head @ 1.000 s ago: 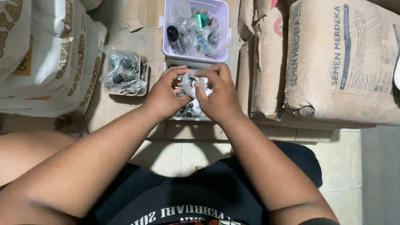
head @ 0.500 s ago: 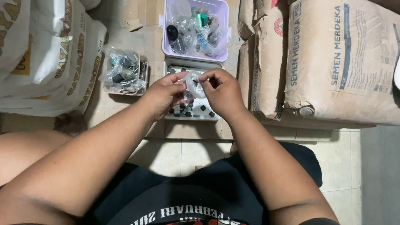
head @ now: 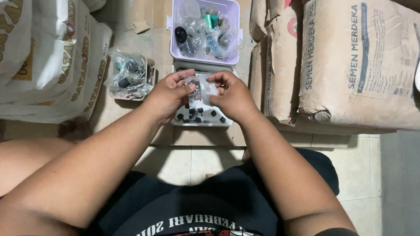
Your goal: Picking up small metal hardware components from a tray and placing them into a small plastic bag.
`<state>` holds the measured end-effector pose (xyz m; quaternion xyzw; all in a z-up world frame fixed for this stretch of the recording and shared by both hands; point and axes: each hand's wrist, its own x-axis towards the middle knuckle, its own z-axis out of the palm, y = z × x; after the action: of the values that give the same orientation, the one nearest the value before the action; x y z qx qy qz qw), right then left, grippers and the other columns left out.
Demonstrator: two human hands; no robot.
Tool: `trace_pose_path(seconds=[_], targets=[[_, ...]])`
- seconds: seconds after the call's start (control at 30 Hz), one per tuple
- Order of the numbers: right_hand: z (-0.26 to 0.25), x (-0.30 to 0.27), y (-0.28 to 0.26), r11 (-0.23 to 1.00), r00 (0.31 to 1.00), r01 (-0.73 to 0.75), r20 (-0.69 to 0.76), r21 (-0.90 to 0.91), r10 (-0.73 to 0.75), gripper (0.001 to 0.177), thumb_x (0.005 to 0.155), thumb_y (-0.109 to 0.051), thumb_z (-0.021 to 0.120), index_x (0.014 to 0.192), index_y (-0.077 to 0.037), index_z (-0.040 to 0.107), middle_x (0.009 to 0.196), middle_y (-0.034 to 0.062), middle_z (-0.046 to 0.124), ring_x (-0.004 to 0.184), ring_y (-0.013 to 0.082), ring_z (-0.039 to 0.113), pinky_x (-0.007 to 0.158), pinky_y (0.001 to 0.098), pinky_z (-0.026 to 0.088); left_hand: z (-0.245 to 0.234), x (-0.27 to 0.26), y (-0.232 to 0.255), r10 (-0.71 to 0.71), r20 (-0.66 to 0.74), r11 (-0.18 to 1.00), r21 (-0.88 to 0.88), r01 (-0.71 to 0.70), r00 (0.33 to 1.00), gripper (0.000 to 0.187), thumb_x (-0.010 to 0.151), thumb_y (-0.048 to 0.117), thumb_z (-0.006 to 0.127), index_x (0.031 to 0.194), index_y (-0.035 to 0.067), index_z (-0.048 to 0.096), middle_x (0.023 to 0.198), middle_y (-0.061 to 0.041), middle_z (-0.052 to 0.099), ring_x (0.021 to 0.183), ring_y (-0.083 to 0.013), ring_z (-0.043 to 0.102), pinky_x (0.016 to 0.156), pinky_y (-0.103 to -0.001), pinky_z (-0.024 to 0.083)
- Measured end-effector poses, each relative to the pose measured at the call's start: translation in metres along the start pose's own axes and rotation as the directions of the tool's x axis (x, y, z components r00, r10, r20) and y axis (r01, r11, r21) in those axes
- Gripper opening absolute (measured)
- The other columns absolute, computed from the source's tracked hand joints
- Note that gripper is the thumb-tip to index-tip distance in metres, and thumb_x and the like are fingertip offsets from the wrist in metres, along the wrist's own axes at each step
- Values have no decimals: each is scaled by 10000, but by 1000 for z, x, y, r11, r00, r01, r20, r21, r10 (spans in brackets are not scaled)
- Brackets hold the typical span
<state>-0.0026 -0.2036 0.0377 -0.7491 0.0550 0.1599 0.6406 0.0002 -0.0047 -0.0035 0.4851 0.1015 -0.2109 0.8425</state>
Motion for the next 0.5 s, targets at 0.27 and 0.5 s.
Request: trace_pose_path(seconds=[0.27,0.5], targets=[[4,-4,-13,973,995,7,-91,-232,-29,408,694,78,690,1080,-55,688,829,-16,506,692,36,554,655,192,475,2,-8,6,-36,26,999,-10,37,999,573,918,-29,645,1468,-7,488,1327,-128,680,870,-81,693,725,-183,628],[13,-19,-23,942,994,84,-37,-325,-101,334,814,22,758,1126,-98,771,906,77,669,811,121,588,779,279,551,-5,-1,-10,-68,126,996,59,61,990,803,773,-203,610,1518,65,478,1329,-124,649,1010,-199,709,805,-274,627]])
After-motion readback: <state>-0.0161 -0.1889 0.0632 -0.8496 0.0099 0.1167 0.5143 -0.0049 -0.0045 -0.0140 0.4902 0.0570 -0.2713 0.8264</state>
